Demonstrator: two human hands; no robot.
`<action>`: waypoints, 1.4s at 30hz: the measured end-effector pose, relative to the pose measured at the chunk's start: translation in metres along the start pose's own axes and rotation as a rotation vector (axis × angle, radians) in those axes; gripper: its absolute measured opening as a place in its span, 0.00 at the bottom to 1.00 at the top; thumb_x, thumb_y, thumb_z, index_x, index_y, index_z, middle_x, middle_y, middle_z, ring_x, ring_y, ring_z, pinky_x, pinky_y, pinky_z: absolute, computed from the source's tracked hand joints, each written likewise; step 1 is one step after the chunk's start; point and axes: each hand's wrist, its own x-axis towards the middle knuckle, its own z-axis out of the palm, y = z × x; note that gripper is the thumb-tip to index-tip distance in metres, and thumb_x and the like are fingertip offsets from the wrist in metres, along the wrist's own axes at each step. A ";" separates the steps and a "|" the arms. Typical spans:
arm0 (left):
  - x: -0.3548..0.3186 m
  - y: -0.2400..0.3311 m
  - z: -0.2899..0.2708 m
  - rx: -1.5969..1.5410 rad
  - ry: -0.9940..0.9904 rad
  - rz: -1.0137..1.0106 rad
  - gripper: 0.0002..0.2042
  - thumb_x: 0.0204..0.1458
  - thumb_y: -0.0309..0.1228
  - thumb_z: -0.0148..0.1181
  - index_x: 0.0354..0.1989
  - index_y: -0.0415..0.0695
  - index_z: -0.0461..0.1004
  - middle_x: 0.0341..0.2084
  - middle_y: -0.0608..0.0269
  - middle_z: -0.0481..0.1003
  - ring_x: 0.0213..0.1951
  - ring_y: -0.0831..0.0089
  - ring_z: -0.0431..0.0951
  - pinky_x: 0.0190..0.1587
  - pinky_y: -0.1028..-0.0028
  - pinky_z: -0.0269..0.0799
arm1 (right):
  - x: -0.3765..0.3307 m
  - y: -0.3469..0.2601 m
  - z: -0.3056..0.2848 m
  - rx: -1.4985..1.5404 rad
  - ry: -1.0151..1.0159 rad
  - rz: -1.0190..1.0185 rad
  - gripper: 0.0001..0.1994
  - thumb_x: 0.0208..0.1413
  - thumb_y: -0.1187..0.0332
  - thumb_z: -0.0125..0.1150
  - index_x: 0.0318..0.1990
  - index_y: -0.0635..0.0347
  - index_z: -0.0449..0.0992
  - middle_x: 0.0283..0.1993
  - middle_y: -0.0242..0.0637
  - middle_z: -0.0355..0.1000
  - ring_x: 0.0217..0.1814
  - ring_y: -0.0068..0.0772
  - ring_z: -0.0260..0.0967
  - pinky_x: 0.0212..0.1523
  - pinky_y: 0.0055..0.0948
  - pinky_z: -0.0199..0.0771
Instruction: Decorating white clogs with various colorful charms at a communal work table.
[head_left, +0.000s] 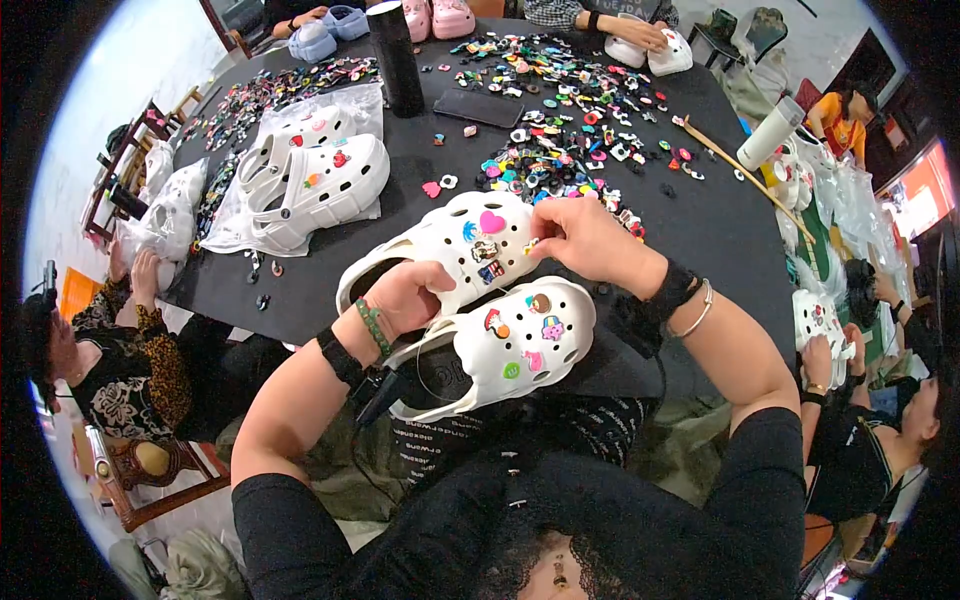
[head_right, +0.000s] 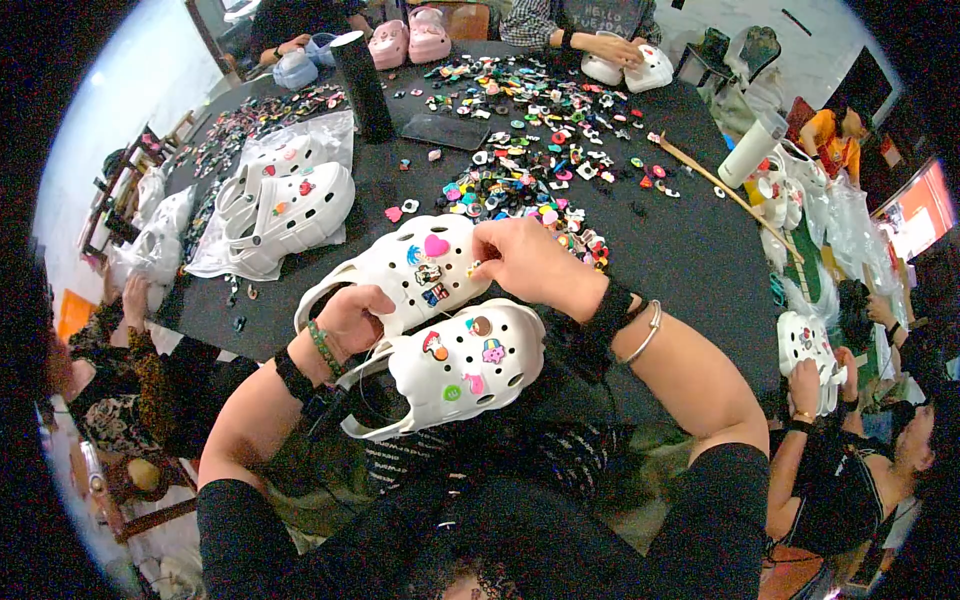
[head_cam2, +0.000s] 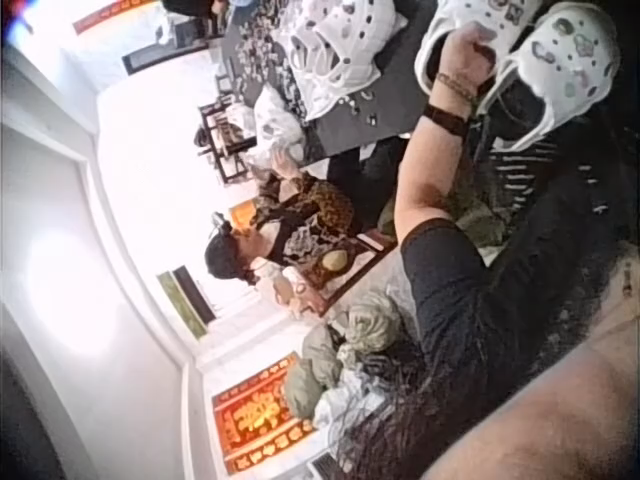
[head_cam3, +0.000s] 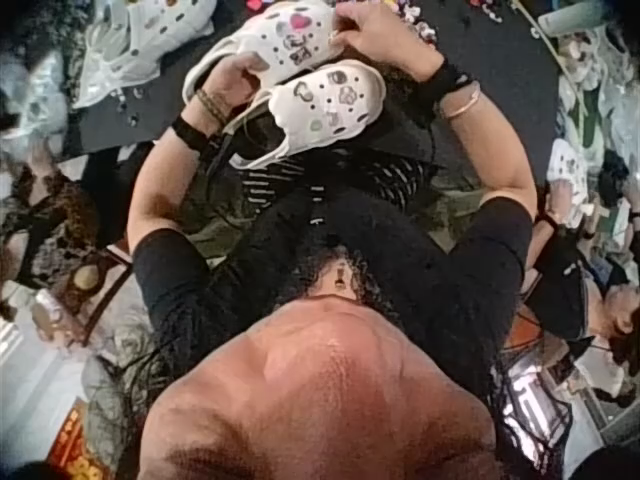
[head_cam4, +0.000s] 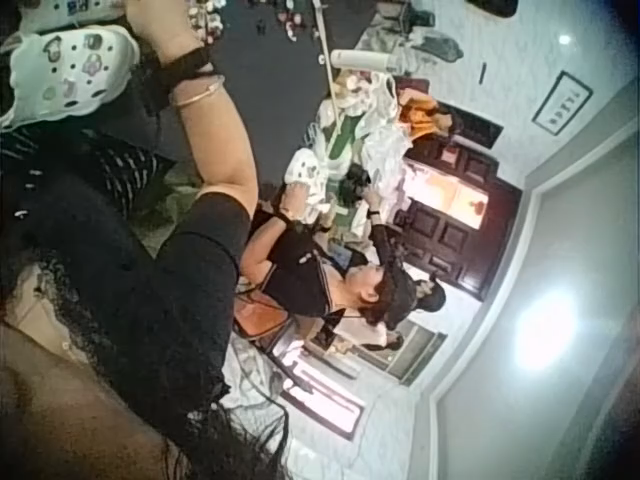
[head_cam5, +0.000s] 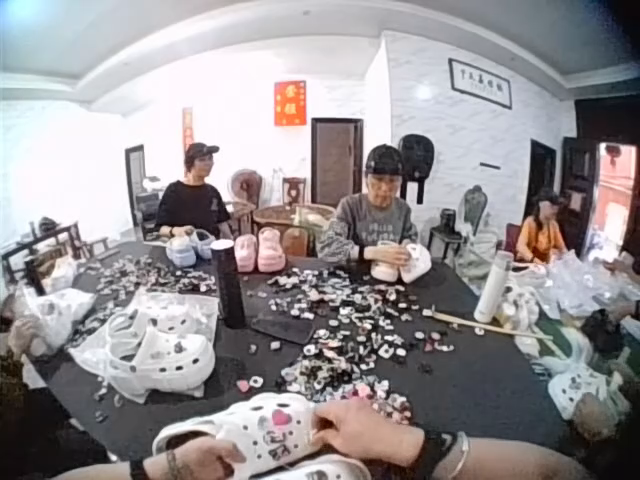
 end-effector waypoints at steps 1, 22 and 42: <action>0.000 0.000 -0.001 0.004 0.001 0.001 0.39 0.33 0.17 0.51 0.64 0.35 0.57 0.57 0.46 0.69 0.58 0.53 0.71 0.64 0.55 0.64 | 0.002 -0.001 0.000 -0.013 -0.009 0.024 0.09 0.44 0.76 0.69 0.29 0.64 0.73 0.26 0.40 0.74 0.30 0.36 0.73 0.33 0.32 0.72; -0.003 -0.011 0.005 -0.032 -0.083 -0.089 0.42 0.32 0.14 0.48 0.66 0.38 0.57 0.61 0.48 0.67 0.63 0.55 0.67 0.67 0.58 0.59 | 0.022 -0.019 0.006 -0.086 -0.231 0.176 0.47 0.37 0.83 0.71 0.67 0.54 0.50 0.54 0.58 0.64 0.57 0.60 0.64 0.55 0.44 0.70; 0.011 0.005 -0.002 0.003 0.158 -0.010 0.25 0.53 0.24 0.53 0.61 0.33 0.61 0.56 0.46 0.70 0.54 0.52 0.75 0.61 0.57 0.69 | 0.009 0.014 0.019 -0.194 0.256 -0.184 0.30 0.44 0.76 0.68 0.57 0.56 0.64 0.54 0.46 0.64 0.57 0.51 0.64 0.53 0.40 0.69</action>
